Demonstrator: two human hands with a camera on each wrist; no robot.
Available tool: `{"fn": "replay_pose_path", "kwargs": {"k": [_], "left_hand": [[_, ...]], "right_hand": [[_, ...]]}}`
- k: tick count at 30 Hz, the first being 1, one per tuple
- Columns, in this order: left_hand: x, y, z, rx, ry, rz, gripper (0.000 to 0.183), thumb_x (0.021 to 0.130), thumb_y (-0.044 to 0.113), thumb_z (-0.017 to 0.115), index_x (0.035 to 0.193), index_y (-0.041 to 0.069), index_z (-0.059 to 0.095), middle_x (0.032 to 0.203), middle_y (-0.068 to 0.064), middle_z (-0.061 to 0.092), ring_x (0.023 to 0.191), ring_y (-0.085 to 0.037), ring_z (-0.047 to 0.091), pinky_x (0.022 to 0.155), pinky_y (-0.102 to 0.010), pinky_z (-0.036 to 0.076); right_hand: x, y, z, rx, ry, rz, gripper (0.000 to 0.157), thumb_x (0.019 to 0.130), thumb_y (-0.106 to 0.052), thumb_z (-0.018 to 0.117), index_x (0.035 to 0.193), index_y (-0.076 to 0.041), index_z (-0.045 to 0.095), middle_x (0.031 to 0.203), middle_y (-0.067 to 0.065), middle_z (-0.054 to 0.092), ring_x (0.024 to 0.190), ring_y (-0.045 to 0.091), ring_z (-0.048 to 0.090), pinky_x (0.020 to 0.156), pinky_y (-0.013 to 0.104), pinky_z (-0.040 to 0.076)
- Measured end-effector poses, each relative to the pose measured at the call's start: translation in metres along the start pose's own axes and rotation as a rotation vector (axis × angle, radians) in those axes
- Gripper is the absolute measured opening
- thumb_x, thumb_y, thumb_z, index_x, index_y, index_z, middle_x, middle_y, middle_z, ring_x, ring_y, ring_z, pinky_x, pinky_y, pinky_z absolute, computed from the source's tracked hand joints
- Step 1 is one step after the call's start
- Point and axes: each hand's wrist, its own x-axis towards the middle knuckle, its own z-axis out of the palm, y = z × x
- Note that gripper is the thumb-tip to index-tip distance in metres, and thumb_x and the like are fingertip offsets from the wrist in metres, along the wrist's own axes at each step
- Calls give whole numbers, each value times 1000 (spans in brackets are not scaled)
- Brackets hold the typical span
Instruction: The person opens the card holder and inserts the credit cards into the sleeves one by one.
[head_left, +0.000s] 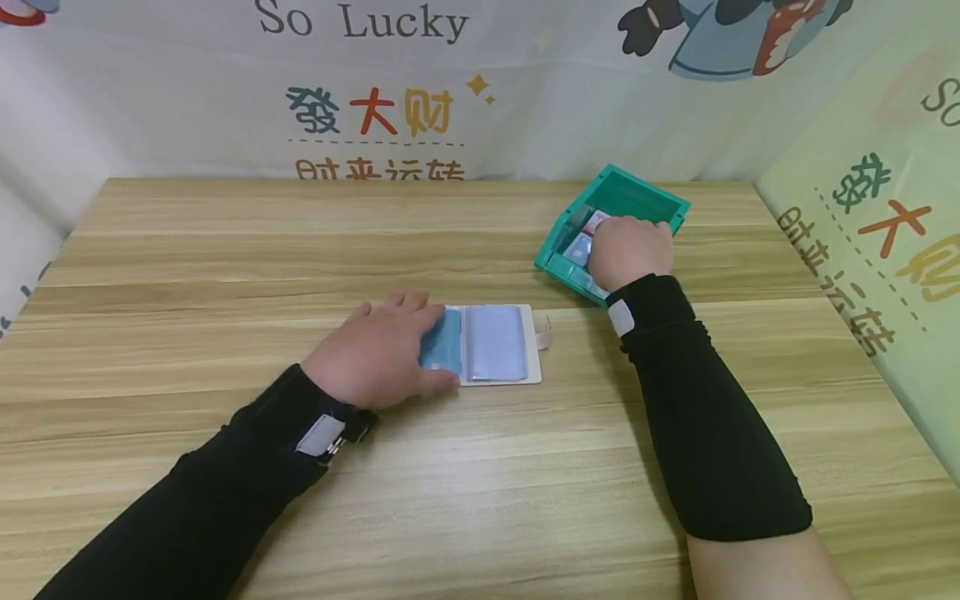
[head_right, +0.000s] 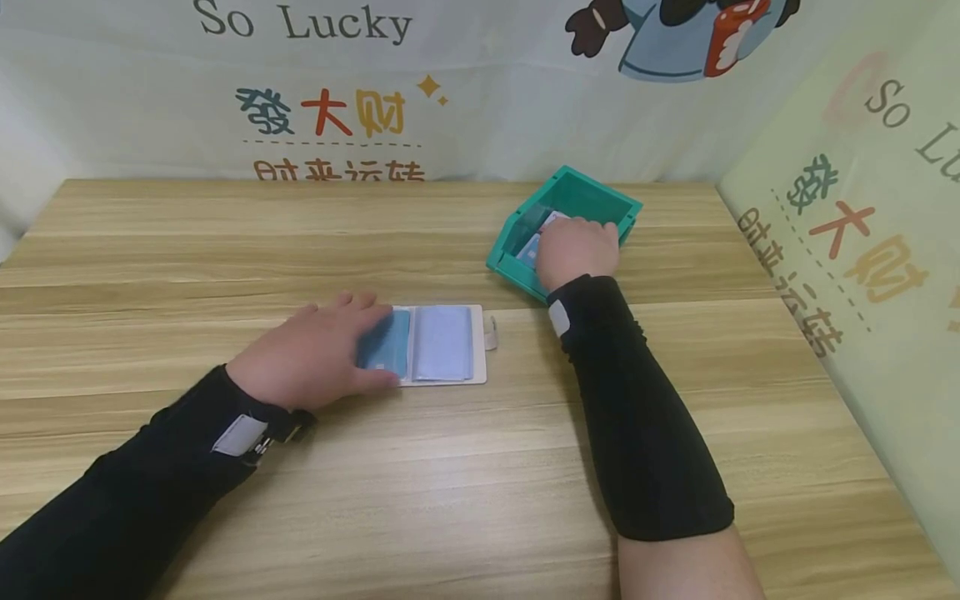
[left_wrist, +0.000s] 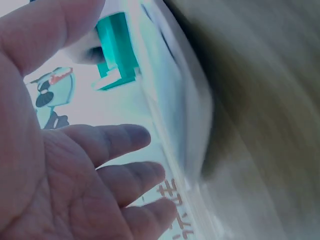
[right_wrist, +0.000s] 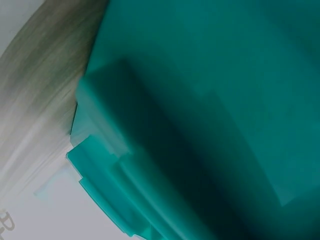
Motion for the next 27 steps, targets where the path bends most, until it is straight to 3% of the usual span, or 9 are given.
{"fn": "replay_pose_path", "kwargs": {"k": [11,27], "left_hand": [[-4,3,1,-47,-42,32,87,79,62,62,143,9,38,146,-14,33,129,-29,29,102,-52,31],[-3,2,2,-27,-41,38,84,80,63,60,141,10,41,146,-13,34,129,-28,30,101,-51,33]], "right_hand": [[1,0,0,21,45,28,30,94,-14,45,117,3,56,102,22,58,91,38,50,88,55,37],[3,2,3,72,115,58,32,96,-14,42,121,4,54,105,23,58,94,40,51,88,55,38]]}}
